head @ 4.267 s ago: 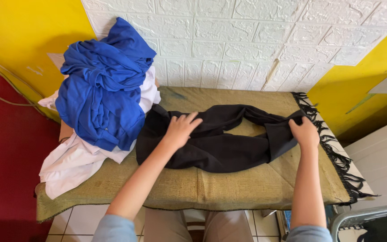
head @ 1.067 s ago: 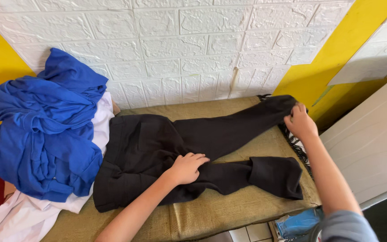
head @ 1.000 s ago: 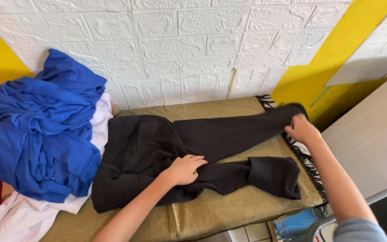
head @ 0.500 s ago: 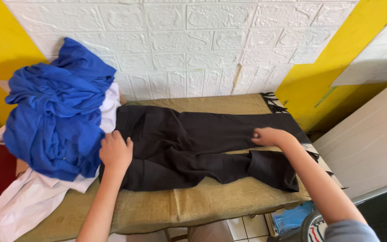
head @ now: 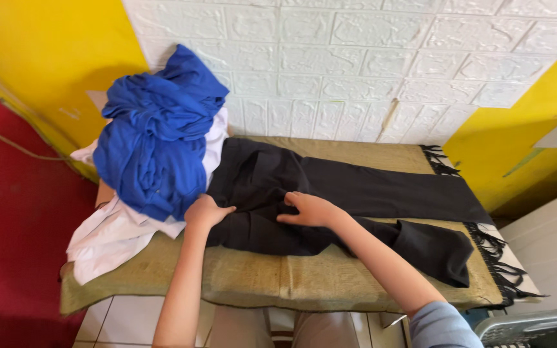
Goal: The person picks up a pair of black trousers from a pile, spreads them flat on a table covered with a green cloth, aligns the legs, folds them in half lengthwise, and then folds them into a small rectangle by hand before placing them into a laundry basket.
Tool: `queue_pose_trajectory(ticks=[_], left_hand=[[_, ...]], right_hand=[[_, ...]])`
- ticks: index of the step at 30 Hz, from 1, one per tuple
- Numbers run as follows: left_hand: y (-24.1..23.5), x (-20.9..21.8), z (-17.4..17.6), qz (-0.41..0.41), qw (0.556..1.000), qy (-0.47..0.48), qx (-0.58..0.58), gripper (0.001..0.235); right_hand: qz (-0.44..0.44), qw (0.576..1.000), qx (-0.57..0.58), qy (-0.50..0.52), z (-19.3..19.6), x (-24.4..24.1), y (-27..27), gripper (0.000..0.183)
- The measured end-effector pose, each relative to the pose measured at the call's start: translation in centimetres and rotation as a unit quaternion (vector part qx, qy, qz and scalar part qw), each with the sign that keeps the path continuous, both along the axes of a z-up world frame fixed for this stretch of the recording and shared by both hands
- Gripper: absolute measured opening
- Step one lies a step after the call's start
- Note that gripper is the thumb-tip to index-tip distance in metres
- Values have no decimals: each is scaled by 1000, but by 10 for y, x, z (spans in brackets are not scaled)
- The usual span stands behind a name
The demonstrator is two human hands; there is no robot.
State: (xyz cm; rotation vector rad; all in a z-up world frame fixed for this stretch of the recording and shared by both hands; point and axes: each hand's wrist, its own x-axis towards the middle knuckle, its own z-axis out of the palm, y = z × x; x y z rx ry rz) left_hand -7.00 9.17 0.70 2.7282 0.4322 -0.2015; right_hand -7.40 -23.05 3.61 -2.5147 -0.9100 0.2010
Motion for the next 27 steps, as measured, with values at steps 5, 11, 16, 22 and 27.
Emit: queue_pose_trajectory(ticks=[5, 11, 16, 22, 27], left_hand=[[33, -24, 5, -8, 996, -67, -57, 73], [59, -43, 10, -62, 995, -72, -39, 85], [72, -25, 1, -4, 987, 20, -157, 100], [21, -42, -11, -102, 957, -237, -132, 47], [-11, -77, 23, -212, 933, -286, -53, 40]], right_hand=[[-25, 995, -85, 49, 5, -15, 17, 73], [-25, 979, -135, 154, 8, -6, 12, 73], [-50, 985, -149, 74, 2, 39, 33, 59], [-32, 982, 168, -84, -12, 105, 113, 55], [-103, 992, 53, -58, -39, 171, 163, 90]])
